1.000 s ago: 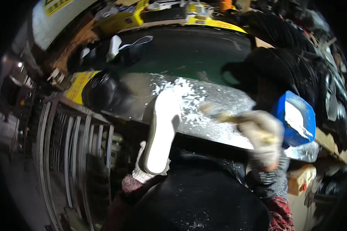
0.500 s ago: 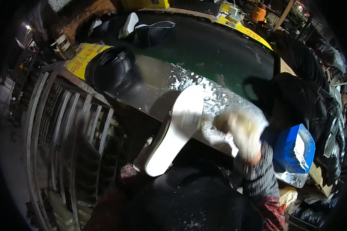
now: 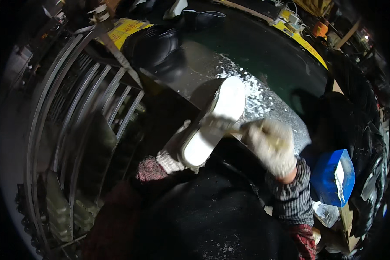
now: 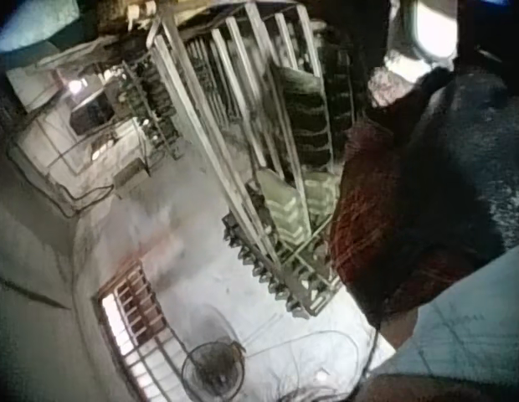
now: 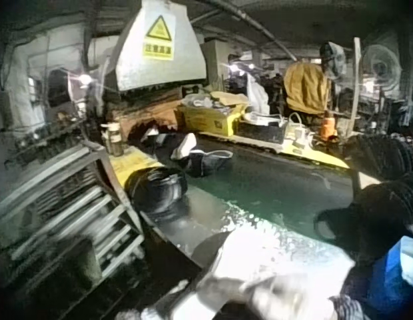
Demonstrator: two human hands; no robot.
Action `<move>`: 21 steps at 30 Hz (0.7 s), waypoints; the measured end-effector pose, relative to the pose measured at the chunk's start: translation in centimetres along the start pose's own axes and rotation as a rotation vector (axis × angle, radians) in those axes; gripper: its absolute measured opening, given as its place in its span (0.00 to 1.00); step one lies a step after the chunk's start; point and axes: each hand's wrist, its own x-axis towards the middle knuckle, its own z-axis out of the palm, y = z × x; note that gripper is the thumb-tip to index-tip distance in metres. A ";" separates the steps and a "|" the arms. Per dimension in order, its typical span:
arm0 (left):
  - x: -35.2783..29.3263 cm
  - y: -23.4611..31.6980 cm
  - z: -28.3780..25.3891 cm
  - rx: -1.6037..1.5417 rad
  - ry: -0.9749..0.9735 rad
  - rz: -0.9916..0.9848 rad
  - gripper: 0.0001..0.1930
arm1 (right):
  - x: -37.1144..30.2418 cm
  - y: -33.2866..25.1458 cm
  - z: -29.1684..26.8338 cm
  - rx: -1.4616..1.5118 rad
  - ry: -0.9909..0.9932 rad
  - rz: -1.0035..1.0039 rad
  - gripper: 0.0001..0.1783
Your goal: The recorder applies glue to shoe soles and components using a brush and then places them on a rack or conveyor belt.
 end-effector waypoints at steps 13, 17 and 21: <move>0.2 -1.4 1.4 -0.171 0.185 0.225 0.38 | -2.1 2.0 0.7 -0.092 -0.162 -0.386 0.11; -1.4 0.1 -1.1 -0.600 0.293 0.009 0.42 | -1.0 8.9 -2.7 0.214 0.406 -0.150 0.13; -2.4 1.0 -1.6 -0.100 -0.025 -0.049 0.31 | 2.0 7.9 -2.7 0.135 0.603 -0.088 0.13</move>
